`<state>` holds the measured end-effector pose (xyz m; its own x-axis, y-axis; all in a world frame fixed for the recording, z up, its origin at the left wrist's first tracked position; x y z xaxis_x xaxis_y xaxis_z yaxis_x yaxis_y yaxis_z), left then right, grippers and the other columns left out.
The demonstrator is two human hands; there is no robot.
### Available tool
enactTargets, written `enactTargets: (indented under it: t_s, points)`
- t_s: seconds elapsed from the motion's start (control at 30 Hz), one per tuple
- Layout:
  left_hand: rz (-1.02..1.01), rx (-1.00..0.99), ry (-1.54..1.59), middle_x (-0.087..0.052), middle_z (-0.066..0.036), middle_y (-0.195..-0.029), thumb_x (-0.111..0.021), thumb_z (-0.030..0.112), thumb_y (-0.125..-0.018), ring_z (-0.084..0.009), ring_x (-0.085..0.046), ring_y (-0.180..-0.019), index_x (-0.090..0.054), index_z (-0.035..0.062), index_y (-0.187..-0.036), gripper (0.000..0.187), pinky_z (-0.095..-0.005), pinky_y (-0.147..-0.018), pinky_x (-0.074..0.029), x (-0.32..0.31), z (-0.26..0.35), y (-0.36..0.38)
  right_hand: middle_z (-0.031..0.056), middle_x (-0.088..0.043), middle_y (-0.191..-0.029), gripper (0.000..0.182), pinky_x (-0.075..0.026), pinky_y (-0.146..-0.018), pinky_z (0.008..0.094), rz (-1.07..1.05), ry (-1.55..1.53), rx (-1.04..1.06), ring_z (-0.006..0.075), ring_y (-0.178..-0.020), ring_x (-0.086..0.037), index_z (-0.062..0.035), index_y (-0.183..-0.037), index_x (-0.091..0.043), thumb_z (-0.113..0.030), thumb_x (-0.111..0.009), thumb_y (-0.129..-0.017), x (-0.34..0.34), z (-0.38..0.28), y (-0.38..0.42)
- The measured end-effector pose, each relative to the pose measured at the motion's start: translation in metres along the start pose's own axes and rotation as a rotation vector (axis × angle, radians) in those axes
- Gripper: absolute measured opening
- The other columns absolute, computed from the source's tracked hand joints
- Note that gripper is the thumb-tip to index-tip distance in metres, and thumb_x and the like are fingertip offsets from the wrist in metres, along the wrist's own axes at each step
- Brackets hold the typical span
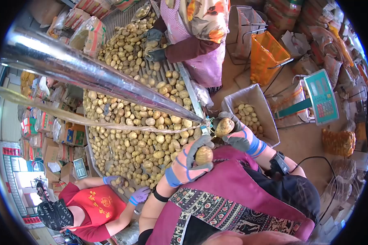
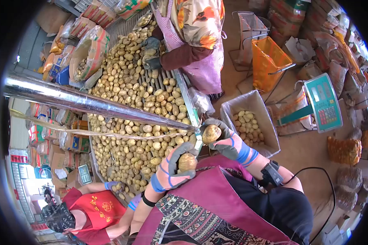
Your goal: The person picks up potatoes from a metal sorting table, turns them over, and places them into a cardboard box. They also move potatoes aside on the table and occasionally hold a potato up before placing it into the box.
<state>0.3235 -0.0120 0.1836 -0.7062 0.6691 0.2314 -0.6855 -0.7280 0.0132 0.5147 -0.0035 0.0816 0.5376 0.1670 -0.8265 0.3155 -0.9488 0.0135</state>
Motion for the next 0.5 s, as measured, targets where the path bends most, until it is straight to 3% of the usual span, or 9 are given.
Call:
enactTargets:
  t_s: [0.07,0.1,0.2,0.23,0.3,0.33,0.37,0.43,0.5]
  points:
    - [-0.031,-0.045,-0.181,-0.055,-0.016,-0.123,-0.078,0.023,-0.077,-0.0244,-0.057,-0.109,-0.039,0.0022,-0.139,0.077,-0.0358,-0.094,-0.047,-0.010,0.003,-0.018,0.0082,-0.057,-0.125,0.060,-0.045,-0.096,0.0351,0.097,-0.189,-0.068,0.0224,-0.116,-0.055,-0.0077,-0.138,-0.042,-0.013,-0.066,-0.083,-0.002,0.008,0.006]
    - [-0.051,-0.089,-0.361,-0.054,-0.018,-0.125,-0.078,0.024,-0.077,-0.0284,-0.056,-0.113,-0.039,0.0007,-0.139,0.077,-0.0374,-0.096,-0.046,-0.013,0.005,-0.024,0.0103,-0.056,-0.125,0.055,-0.042,-0.101,0.0436,0.130,-0.266,-0.137,0.0249,-0.120,-0.052,-0.0096,-0.138,-0.043,-0.025,-0.062,-0.088,-0.002,0.010,0.010]
    - [-0.092,-0.133,-0.401,-0.050,-0.021,-0.131,-0.077,0.025,-0.077,-0.0348,-0.050,-0.121,-0.040,0.0004,-0.138,0.075,-0.0406,-0.101,-0.043,-0.019,-0.004,-0.036,0.0119,-0.052,-0.130,0.056,-0.042,-0.101,0.0530,0.149,-0.642,-0.339,0.0278,-0.122,-0.049,-0.0138,-0.138,-0.042,-0.040,-0.059,-0.091,0.006,0.035,0.022]
    - [-0.106,-0.145,-0.421,-0.048,-0.022,-0.134,-0.076,0.026,-0.077,-0.0379,-0.047,-0.125,-0.041,0.0002,-0.138,0.075,-0.0423,-0.103,-0.041,-0.021,-0.006,-0.038,0.0130,-0.050,-0.131,0.051,-0.048,-0.094,0.0467,0.282,-0.051,-0.272,0.0290,-0.119,-0.051,-0.0131,-0.139,-0.041,-0.033,-0.055,-0.094,0.002,0.028,0.031]
    - [-0.111,-0.122,-0.427,-0.049,-0.020,-0.134,-0.075,0.024,-0.078,-0.0341,-0.050,-0.123,-0.042,0.0009,-0.137,0.071,-0.0406,-0.102,-0.043,-0.014,-0.005,-0.031,0.0146,-0.051,-0.130,0.046,-0.053,-0.084,0.0390,0.225,-0.580,-0.330,0.0297,-0.114,-0.054,-0.0137,-0.138,-0.041,-0.020,-0.053,-0.094,0.006,0.038,0.036]
    - [-0.105,-0.031,-0.278,-0.049,-0.020,-0.134,-0.074,0.023,-0.079,-0.0316,-0.052,-0.122,-0.043,0.0007,-0.137,0.069,-0.0394,-0.101,-0.044,-0.009,-0.012,-0.027,0.0155,-0.053,-0.127,0.050,-0.053,-0.075,0.0324,0.306,-0.542,-0.341,0.0285,-0.109,-0.057,-0.0144,-0.137,-0.041,-0.009,-0.054,-0.089,0.010,0.036,0.037]
    - [-0.094,0.065,-0.130,-0.050,-0.019,-0.134,-0.073,0.021,-0.080,-0.0291,-0.053,-0.121,-0.044,0.0004,-0.136,0.066,-0.0382,-0.100,-0.045,-0.004,-0.021,-0.022,0.0155,-0.053,-0.127,0.050,-0.053,-0.075,0.0324,0.311,-0.543,-0.332,0.0285,-0.109,-0.057,-0.0144,-0.137,-0.041,-0.009,-0.054,-0.089,0.013,0.032,0.036]
    - [-0.120,0.060,-0.201,-0.052,-0.016,-0.132,-0.071,0.018,-0.082,-0.0254,-0.056,-0.117,-0.047,0.0003,-0.134,0.060,-0.0361,-0.097,-0.046,0.005,-0.040,-0.009,0.0145,-0.055,-0.124,0.054,-0.053,-0.071,0.0302,0.160,-0.470,-0.192,0.0272,-0.108,-0.058,-0.0149,-0.137,-0.042,-0.005,-0.058,-0.086,0.016,0.011,0.026]
    - [-0.045,0.083,-0.169,-0.057,-0.014,-0.120,-0.072,0.018,-0.082,-0.0242,-0.059,-0.103,-0.051,0.0037,-0.131,0.055,-0.0338,-0.089,-0.048,0.012,-0.052,0.005,0.0148,-0.056,-0.123,0.050,-0.053,-0.070,0.0286,0.152,-0.393,-0.068,0.0273,-0.106,-0.059,-0.0129,-0.133,-0.044,-0.007,-0.060,-0.086,0.013,-0.019,0.019]
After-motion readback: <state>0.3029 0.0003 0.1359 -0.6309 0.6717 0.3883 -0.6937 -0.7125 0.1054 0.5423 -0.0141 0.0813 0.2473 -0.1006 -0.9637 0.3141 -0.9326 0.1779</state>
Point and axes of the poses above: each hand's wrist, its own y-axis away from the middle knuckle, its own x-axis out of the back of the hand, z = x × y, the point moved 4 cm from there along -y, towards the middle knuckle
